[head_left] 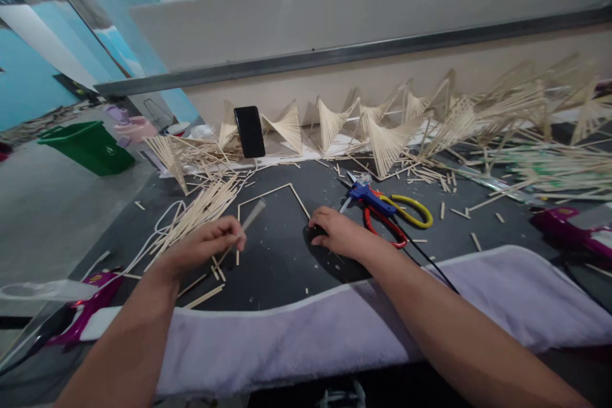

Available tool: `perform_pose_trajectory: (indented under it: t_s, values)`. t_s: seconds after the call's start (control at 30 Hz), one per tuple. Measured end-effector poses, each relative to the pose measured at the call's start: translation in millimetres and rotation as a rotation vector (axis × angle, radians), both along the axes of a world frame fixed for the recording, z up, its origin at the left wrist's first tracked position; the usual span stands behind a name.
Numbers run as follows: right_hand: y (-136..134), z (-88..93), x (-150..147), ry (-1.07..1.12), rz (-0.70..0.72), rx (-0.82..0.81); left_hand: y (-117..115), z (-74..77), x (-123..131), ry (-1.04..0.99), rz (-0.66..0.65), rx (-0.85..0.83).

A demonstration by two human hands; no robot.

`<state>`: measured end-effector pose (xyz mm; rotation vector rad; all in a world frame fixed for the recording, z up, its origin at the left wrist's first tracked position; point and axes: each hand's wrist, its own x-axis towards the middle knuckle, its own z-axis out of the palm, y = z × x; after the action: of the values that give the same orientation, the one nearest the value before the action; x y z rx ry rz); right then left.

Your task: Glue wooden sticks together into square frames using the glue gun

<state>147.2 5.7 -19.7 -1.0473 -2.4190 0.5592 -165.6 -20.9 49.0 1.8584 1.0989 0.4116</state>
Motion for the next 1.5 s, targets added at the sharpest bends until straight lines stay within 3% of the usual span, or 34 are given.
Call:
perform_pose_trajectory:
  t_s: [0.1,0.23,0.53,0.9,1.23,1.37,1.5]
  values:
    - [-2,0.0,0,-0.036,-0.002,0.04,5,-2.8,-18,-0.349,0.16,-0.033]
    - [-4,0.2,-2,-0.051,0.001,0.074,9,-8.5,-21,-0.492,0.241,-0.116]
    - [-8,5.1,-7,0.091,0.006,0.121,12,-10.5,-12,-0.495,0.237,-0.227]
    - [-6,1.9,-4,0.146,-0.132,0.171,20,-16.2,-26,-0.535,0.279,-0.172]
    - [-7,0.5,-4,0.138,-0.16,0.154,24,-21.0,-34,-0.449,0.35,-0.212]
    - [-8,2.5,-4,0.167,-0.19,0.208,25,-15.3,-43,-0.397,0.431,-0.156]
    - [-11,6.9,-3,0.233,-0.217,0.287,24,-6.9,-64,-0.236,0.601,-0.109]
